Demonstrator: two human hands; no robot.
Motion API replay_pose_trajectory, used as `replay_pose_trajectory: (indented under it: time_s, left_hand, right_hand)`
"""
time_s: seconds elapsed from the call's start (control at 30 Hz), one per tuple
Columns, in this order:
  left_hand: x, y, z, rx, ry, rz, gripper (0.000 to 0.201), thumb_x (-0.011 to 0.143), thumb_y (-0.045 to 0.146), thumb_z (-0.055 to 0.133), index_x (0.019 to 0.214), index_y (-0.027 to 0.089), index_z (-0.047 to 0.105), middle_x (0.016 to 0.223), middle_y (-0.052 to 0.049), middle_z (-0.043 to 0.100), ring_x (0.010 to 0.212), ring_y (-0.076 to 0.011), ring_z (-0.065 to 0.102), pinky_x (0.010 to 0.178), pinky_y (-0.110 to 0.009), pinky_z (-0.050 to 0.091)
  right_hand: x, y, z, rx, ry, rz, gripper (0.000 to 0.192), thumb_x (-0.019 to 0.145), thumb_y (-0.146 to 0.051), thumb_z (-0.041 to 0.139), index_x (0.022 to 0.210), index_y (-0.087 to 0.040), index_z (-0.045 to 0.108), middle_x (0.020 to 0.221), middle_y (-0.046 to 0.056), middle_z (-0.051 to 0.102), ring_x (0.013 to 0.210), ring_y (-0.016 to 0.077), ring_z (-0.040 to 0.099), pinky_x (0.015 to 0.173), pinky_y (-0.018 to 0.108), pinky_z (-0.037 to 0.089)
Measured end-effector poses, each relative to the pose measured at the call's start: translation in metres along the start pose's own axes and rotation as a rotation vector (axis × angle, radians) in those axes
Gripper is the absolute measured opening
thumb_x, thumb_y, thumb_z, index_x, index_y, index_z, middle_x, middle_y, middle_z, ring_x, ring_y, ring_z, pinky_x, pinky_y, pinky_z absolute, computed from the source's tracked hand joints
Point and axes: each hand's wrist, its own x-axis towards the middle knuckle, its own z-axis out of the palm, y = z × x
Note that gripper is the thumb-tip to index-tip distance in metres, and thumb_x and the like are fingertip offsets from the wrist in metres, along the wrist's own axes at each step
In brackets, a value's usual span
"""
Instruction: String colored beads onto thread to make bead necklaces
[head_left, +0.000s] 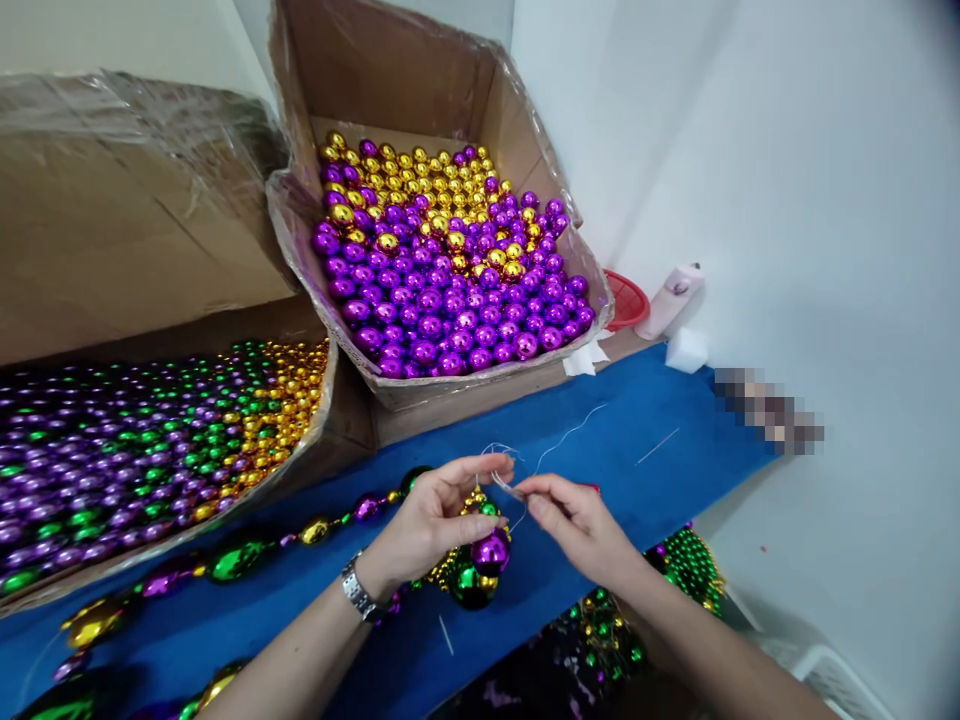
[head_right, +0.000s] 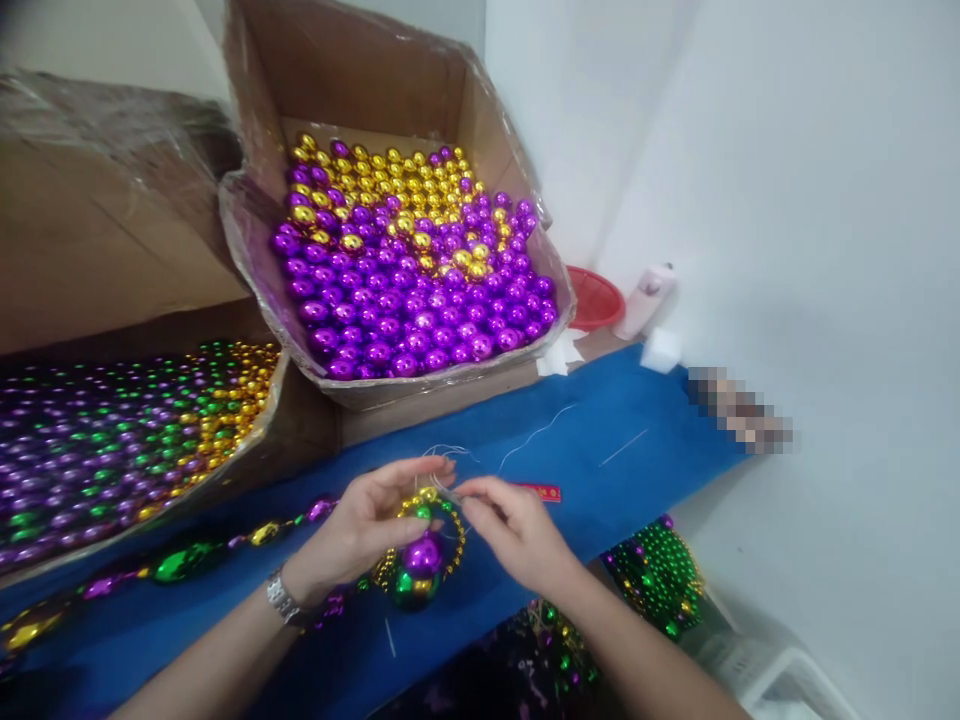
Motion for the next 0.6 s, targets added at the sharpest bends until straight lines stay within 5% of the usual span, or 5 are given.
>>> replay_pose_trajectory:
  time_s: [0.33,0.6]
  left_hand:
    - [0.000,0.011,-0.008,-0.080,0.104,0.035,0.051,0.069,0.009,0.072,0.116,0.023,0.060,0.132,-0.011,0.051,0.119,-0.0310,0.047,0.081,-0.037,0.055]
    - [0.004,0.004,0.004,-0.081,0.053,0.035,0.051,0.069,0.009,0.073,0.116,0.023,0.060,0.130,-0.011,0.051,0.118,-0.0306,0.048,0.079,-0.033,0.056]
  right_hand:
    - [-0.044,0.065,-0.008,-0.545,-0.011,0.035,0.029,0.089,-0.041,0.050,0.109,-0.026,0.063,0.099,0.008,0.063,0.092,0.0227,0.056,0.079,0.034,0.047]
    - [-0.021,0.082,-0.026,-0.658,0.025,0.125,0.027,0.090,-0.028,0.048,0.113,-0.021,0.059,0.106,0.014,0.060,0.101,0.0285,0.051,0.086,0.043,0.041]
